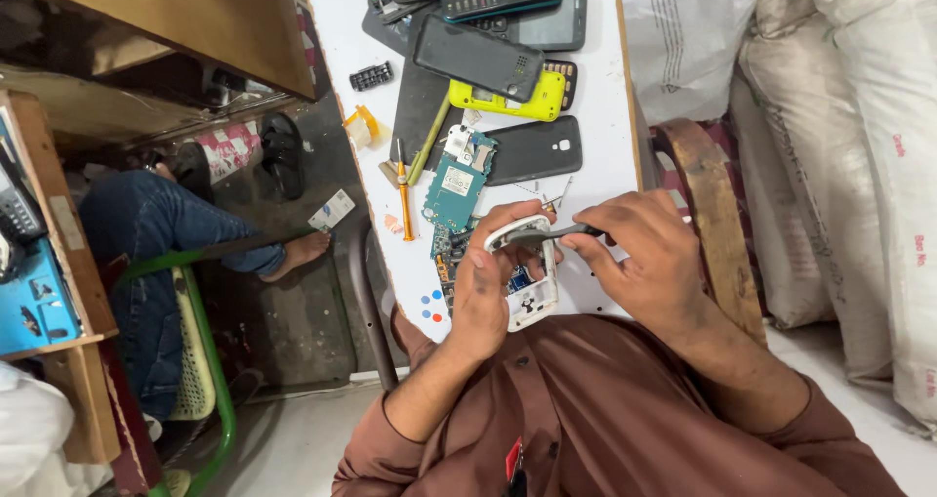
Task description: The person uses a screwdriver to remove a component from a circuit board and places it on the table. They then pick up a white phone frame and use a small brush to clean its interior surfaces repeatedly. The person sets the frame down and picks up a screwdriver again.
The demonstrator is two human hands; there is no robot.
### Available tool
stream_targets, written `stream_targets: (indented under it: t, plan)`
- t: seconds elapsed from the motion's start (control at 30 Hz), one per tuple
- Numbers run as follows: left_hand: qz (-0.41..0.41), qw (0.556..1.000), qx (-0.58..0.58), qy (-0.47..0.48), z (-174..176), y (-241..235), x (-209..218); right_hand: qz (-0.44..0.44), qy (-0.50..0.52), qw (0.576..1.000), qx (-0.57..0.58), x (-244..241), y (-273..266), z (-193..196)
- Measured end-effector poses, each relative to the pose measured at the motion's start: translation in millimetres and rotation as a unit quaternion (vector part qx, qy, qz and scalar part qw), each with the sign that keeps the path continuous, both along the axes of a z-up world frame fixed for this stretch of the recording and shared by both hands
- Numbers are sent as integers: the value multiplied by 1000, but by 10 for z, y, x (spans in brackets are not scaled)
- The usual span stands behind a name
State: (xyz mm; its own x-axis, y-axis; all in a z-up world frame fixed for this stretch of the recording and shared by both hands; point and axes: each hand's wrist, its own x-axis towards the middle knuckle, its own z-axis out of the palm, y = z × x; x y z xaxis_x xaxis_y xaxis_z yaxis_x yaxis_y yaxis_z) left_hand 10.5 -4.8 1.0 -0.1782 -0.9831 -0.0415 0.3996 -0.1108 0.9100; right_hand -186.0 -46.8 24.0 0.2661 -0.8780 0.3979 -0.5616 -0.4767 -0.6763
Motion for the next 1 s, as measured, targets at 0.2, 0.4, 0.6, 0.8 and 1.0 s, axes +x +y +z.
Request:
stream_targets:
  t: [0.2,0.4,0.6,0.8,1.0]
  plan:
    - [9,1000,23,17,39,-24,-13,-18,24,999,-11,-17,-46,97]
    - [-5,1000,24,11,45,-33,-45,16,14,1000,-5,76,64,91]
    - [13,1000,28,-6,67,-44,-32,4,36,999,-22,-38,-19,142]
    - [11,997,-10,-76,88,-36,-15,-2,44,998,-37,-38,11,187]
    - [41,999,20,-18,55,-45,-42,-26,45,999,-17,-70,-13,97]
